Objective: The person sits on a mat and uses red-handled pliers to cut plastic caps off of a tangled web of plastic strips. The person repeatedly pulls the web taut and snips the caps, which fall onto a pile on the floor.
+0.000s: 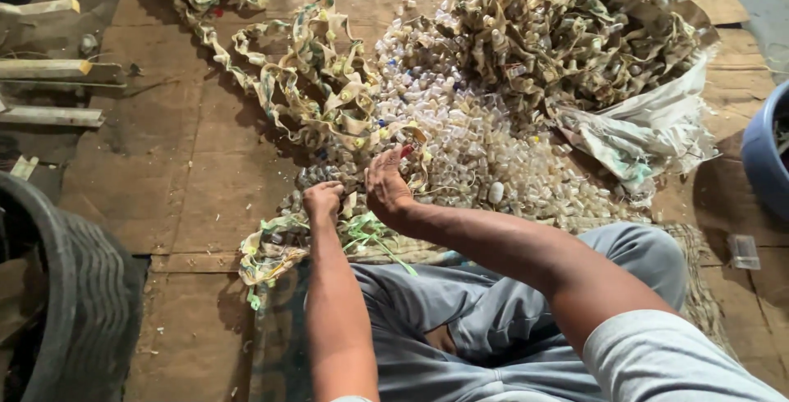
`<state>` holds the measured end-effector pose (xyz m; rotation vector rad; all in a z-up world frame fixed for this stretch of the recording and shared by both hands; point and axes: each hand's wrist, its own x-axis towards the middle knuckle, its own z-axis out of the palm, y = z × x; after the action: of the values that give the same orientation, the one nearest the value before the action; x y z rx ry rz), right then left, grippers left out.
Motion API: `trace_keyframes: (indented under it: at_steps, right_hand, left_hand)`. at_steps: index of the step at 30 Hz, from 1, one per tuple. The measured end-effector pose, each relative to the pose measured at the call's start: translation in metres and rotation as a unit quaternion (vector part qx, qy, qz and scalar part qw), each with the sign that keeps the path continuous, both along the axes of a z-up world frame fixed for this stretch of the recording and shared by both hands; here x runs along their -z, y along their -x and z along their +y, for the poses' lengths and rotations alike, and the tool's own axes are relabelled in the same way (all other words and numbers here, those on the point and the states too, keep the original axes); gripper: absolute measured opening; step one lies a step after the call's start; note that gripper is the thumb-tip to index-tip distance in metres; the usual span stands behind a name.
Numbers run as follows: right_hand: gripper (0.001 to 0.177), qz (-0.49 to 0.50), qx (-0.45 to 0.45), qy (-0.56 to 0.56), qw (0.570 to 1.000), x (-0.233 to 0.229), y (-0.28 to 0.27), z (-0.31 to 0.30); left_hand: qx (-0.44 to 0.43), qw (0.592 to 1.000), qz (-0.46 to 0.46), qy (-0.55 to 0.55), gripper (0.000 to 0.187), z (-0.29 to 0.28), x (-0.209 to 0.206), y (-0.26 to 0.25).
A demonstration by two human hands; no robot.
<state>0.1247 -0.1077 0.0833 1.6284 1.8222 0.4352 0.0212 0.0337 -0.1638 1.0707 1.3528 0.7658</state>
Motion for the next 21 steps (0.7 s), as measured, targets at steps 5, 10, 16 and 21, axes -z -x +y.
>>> trace_keyframes:
  at_steps: [5, 10, 16, 21]
  right_hand:
    - [0.038, 0.016, 0.002, -0.023, 1.000, 0.019, -0.009, -0.001]
    - [0.018, 0.150, -0.024, -0.082, 0.985, 0.035, -0.030, -0.004]
    - [0.020, 0.371, 0.082, -0.072, 0.922, 0.049, -0.047, -0.023]
    - [0.029, 0.446, 0.110, -0.098, 0.883, 0.063, -0.055, -0.045]
  left_hand:
    - [0.006, 0.999, 0.037, 0.008, 0.016, -0.003, -0.012, 0.002]
    - [0.016, 0.998, 0.057, -0.012, 0.017, -0.006, -0.012, 0.004]
    - [0.008, 0.957, 0.254, -0.139, 0.019, 0.005, -0.003, 0.004]
    - [-0.098, 0.961, 0.226, -0.127, 0.019, -0.010, -0.031, -0.003]
